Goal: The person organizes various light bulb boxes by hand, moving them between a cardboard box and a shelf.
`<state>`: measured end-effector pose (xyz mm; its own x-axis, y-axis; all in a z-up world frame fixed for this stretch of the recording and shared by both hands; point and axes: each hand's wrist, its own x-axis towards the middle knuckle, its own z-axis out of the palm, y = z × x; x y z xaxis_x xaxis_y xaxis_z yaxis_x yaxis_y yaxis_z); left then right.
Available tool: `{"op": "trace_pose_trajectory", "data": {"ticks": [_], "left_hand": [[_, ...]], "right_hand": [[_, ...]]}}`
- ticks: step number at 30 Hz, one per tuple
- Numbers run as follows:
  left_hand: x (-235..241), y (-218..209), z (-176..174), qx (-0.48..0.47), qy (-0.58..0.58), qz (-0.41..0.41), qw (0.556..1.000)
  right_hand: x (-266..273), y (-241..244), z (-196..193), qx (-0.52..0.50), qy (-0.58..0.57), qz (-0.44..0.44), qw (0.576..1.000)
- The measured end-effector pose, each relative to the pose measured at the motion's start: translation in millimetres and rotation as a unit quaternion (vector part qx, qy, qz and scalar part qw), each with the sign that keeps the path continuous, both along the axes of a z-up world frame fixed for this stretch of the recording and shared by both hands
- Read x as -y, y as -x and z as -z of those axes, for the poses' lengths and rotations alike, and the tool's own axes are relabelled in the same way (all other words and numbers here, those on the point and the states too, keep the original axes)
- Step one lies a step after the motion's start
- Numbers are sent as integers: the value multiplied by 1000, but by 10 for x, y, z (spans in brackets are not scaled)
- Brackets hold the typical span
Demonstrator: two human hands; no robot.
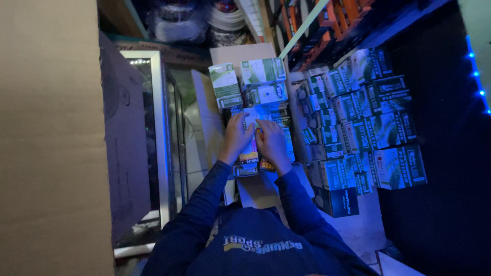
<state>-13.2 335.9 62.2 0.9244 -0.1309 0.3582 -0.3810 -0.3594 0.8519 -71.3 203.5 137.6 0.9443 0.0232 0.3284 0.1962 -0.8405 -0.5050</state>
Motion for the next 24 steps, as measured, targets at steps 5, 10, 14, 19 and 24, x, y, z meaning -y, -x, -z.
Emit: {"op": "trace_pose_trajectory", "data": {"ticks": [5, 10, 14, 19, 24], "left_hand": [[-18, -2, -20, -29, -2, -12, 1000], [24, 3, -28, -25, -32, -48, 998], [22, 7, -117, -46, -19, -59, 997], [6, 80, -149, -68, 3, -67, 995], [52, 74, -151, -40, 10, -75, 996]], "right_hand": [[26, -8, -4, 5, 5, 1, 1000], [69, -15, -53, -19, 0, -10, 1000], [111, -14, -66, -54, -15, -9, 998], [141, 24, -17, -15, -3, -23, 1000], [139, -7, -8, -7, 0, -26, 1000]]}}
